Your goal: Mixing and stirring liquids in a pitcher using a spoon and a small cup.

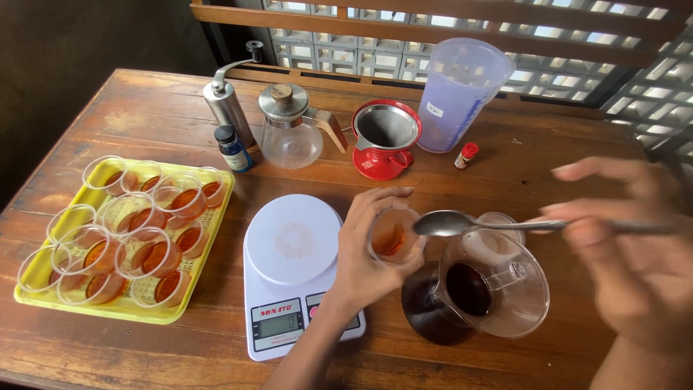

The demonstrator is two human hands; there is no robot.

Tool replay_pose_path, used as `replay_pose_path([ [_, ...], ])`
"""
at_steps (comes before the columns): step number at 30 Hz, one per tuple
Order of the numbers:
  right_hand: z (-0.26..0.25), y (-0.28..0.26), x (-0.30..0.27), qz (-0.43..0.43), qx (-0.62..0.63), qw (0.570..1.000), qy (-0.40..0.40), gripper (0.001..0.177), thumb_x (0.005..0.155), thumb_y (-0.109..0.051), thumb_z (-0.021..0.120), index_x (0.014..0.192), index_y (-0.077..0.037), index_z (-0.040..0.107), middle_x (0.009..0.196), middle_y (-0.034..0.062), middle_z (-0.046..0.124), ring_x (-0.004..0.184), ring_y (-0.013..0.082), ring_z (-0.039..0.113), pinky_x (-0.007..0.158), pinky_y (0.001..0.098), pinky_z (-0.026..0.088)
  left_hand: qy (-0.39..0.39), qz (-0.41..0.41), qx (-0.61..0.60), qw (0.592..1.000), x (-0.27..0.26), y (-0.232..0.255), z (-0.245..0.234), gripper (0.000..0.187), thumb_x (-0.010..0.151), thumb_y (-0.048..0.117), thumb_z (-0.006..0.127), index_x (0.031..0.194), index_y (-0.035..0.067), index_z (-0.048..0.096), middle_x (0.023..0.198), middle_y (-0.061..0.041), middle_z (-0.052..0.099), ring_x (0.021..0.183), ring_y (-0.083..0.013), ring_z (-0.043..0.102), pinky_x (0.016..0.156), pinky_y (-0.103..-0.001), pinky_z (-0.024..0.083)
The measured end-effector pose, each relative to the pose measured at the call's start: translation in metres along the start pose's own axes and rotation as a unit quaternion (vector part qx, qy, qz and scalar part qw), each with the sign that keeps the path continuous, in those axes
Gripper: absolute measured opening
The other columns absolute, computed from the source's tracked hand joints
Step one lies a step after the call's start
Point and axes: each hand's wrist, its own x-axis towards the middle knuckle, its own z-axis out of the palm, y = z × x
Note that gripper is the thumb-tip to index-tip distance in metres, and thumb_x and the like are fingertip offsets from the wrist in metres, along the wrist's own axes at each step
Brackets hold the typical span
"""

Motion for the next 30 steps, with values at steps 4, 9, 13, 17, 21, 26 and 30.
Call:
replay_pose_path([
  [4,-0.028,0.040,-0.008,0.053,-0.028,0.998,-0.008,0.036,0.116,-0.011,0.039,0.102,0.011,0.063,0.096,0.0193,0.065,0.131,0.0393,0.063,0.128,0.0492,0.044,-0.010,-0.002,0.000,1.000,-0.002,-0.005,0.001,0.049,0.072,0.006,0.080,0.116,0.013,0.059,0.128,-0.010,0.068,0.118,-0.0270,0.065,0.105,-0.039,0.051],
  [9,-0.025,0.006,0.010,0.073,-0.096,0.986,-0.114,0.022,0.095,-0.017,0.062,0.087,-0.009,0.081,0.115,0.0033,0.074,0.101,0.0177,0.066,0.107,0.0387,0.037,-0.008,0.005,0.013,1.000,-0.002,-0.007,0.004,0.047,0.072,0.008,0.081,0.114,0.012,0.060,0.127,-0.010,0.069,0.118,-0.0277,0.066,0.105,-0.040,0.052],
  [13,0.006,0.015,0.011,0.002,-0.115,0.971,-0.208,0.018,0.087,-0.033,0.070,0.083,-0.023,0.083,0.104,-0.0067,0.079,0.098,0.0103,0.070,0.105,0.0431,0.034,-0.023,-0.013,0.020,0.999,-0.003,-0.004,0.004,0.048,0.069,0.007,0.081,0.113,0.013,0.061,0.127,-0.008,0.069,0.118,-0.0263,0.066,0.102,-0.039,0.053],
  [17,0.017,0.028,0.012,0.101,-0.076,0.924,-0.360,0.039,0.092,-0.047,0.061,0.082,-0.022,0.090,0.124,-0.0017,0.077,0.121,0.0123,0.066,0.119,0.0529,0.018,-0.019,-0.006,0.027,0.999,-0.001,-0.004,0.006,0.049,0.069,0.008,0.082,0.113,0.012,0.060,0.127,-0.010,0.069,0.115,-0.0260,0.066,0.099,-0.038,0.054],
  [21,-0.010,0.024,0.022,0.108,-0.024,0.963,-0.245,0.032,0.090,-0.031,0.066,0.069,-0.016,0.085,0.113,0.0006,0.084,0.112,0.0099,0.075,0.115,0.0441,0.035,-0.013,-0.005,0.028,1.000,-0.001,-0.004,0.005,0.048,0.071,0.009,0.083,0.113,0.013,0.060,0.126,-0.009,0.069,0.114,-0.0254,0.066,0.099,-0.037,0.054],
  [26,-0.040,0.021,0.019,0.181,0.060,0.973,-0.129,0.026,0.097,-0.009,0.055,0.086,0.006,0.073,0.111,0.0182,0.079,0.105,0.0254,0.076,0.081,0.0325,0.066,-0.010,-0.006,0.026,1.000,-0.002,-0.005,0.006,0.047,0.071,0.007,0.082,0.112,0.013,0.060,0.126,-0.009,0.069,0.115,-0.0258,0.066,0.100,-0.038,0.053],
  [30,-0.049,0.051,-0.006,0.183,0.139,0.973,-0.022,0.025,0.111,-0.005,0.040,0.108,0.009,0.061,0.114,0.0279,0.068,0.139,0.0412,0.070,0.085,0.0389,0.066,-0.014,-0.001,0.026,1.000,-0.002,-0.005,0.005,0.049,0.069,0.007,0.080,0.113,0.011,0.060,0.126,-0.010,0.069,0.117,-0.0275,0.066,0.102,-0.040,0.053],
])
